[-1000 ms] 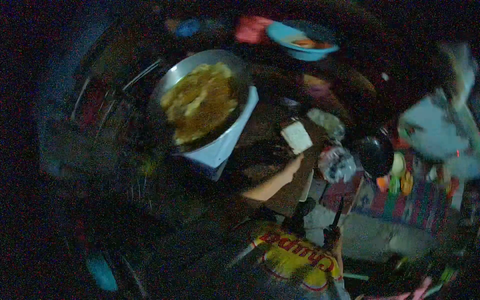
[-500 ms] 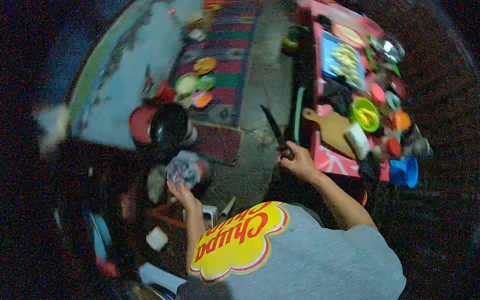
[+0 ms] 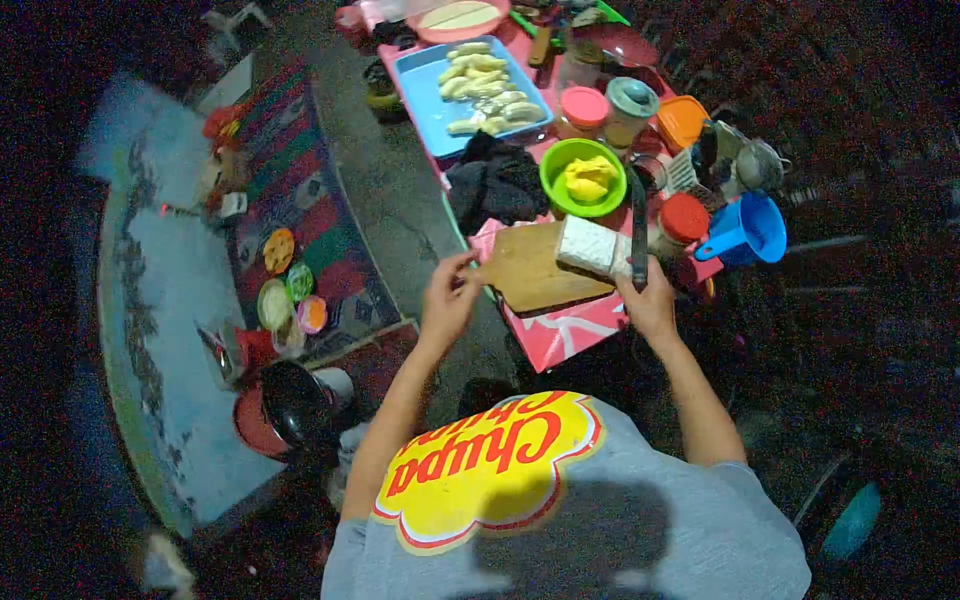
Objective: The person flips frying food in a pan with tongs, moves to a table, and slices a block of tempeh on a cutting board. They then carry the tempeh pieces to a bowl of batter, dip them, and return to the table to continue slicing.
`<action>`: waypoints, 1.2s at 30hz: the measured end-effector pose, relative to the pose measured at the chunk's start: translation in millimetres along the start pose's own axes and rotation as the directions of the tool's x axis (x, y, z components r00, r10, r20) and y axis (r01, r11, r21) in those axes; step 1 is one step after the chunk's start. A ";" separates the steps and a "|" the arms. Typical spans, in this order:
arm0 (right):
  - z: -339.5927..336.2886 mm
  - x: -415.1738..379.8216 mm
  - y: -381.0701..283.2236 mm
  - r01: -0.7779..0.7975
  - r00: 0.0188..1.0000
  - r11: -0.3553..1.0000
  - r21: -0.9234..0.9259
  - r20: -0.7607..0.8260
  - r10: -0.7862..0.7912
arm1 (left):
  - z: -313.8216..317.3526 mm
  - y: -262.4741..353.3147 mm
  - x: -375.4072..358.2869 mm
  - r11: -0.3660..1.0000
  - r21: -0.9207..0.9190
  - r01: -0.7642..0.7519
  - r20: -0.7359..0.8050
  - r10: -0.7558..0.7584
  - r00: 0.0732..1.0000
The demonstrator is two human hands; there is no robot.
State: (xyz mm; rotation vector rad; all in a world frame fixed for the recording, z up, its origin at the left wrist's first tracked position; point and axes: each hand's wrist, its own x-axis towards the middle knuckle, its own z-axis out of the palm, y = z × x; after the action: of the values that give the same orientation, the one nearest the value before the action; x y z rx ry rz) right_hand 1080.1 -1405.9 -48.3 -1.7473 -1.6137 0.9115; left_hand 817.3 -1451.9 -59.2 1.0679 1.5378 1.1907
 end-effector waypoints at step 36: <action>67.9 -11.1 -7.5 -0.050 0.998 0.994 0.098 -0.021 0.053 | 44.2 -24.4 116.7 0.905 0.414 0.099 0.750 -0.401 0.526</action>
State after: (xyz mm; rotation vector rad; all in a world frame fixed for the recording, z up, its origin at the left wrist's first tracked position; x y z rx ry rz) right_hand 1020.8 -1418.3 -81.6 -1.7332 -1.4906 0.9735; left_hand 830.3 -1334.1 -105.5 1.2955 1.0519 0.1051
